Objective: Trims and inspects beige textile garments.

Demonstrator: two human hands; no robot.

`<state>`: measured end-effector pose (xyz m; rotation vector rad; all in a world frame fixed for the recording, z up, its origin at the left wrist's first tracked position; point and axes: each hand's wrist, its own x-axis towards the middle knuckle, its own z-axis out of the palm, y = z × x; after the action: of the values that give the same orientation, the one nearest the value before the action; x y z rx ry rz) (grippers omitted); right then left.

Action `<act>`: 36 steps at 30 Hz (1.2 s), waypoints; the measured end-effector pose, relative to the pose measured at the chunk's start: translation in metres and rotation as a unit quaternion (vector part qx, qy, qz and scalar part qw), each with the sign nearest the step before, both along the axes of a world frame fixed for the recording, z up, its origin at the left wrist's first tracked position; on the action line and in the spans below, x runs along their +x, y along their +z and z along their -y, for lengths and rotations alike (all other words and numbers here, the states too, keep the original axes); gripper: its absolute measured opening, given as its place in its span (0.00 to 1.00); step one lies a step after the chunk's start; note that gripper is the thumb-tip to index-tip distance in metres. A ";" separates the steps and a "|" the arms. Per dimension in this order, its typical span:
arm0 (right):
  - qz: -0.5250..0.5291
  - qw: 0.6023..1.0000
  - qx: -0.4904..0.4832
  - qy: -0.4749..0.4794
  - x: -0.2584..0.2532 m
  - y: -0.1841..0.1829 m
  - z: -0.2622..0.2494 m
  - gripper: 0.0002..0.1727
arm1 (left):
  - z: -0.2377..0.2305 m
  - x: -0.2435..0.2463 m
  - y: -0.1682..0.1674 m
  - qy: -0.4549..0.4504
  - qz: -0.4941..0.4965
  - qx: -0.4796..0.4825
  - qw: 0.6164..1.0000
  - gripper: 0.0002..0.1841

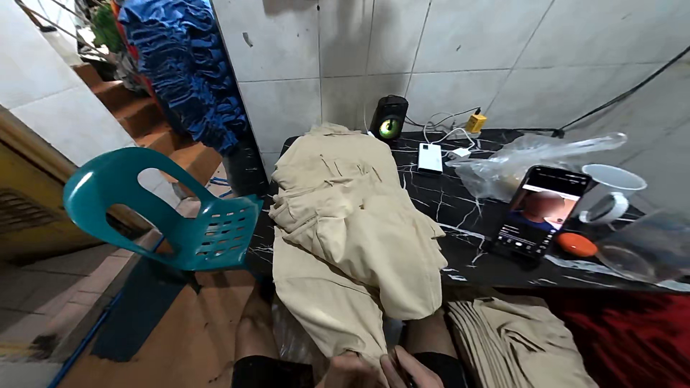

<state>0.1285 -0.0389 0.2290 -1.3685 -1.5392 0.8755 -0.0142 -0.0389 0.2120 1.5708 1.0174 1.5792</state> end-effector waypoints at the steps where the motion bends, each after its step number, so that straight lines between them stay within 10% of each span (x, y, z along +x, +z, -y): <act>1: -0.014 1.000 -0.011 0.012 0.002 0.000 0.001 0.17 | -0.001 0.000 0.002 0.003 0.016 -0.002 1.000 0.07; 25: -0.029 0.996 -0.060 0.063 0.014 0.005 0.005 0.15 | -0.007 -0.005 0.011 -0.062 0.055 -0.095 0.992 0.19; 36: -0.112 0.987 -0.073 0.085 0.011 0.003 0.006 0.17 | -0.012 -0.011 0.008 -0.088 0.022 -0.043 0.995 0.01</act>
<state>0.1399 -0.0448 0.2315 -1.2054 -1.4548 1.2248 -0.0254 -0.0270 0.2197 1.5177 0.8845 1.4251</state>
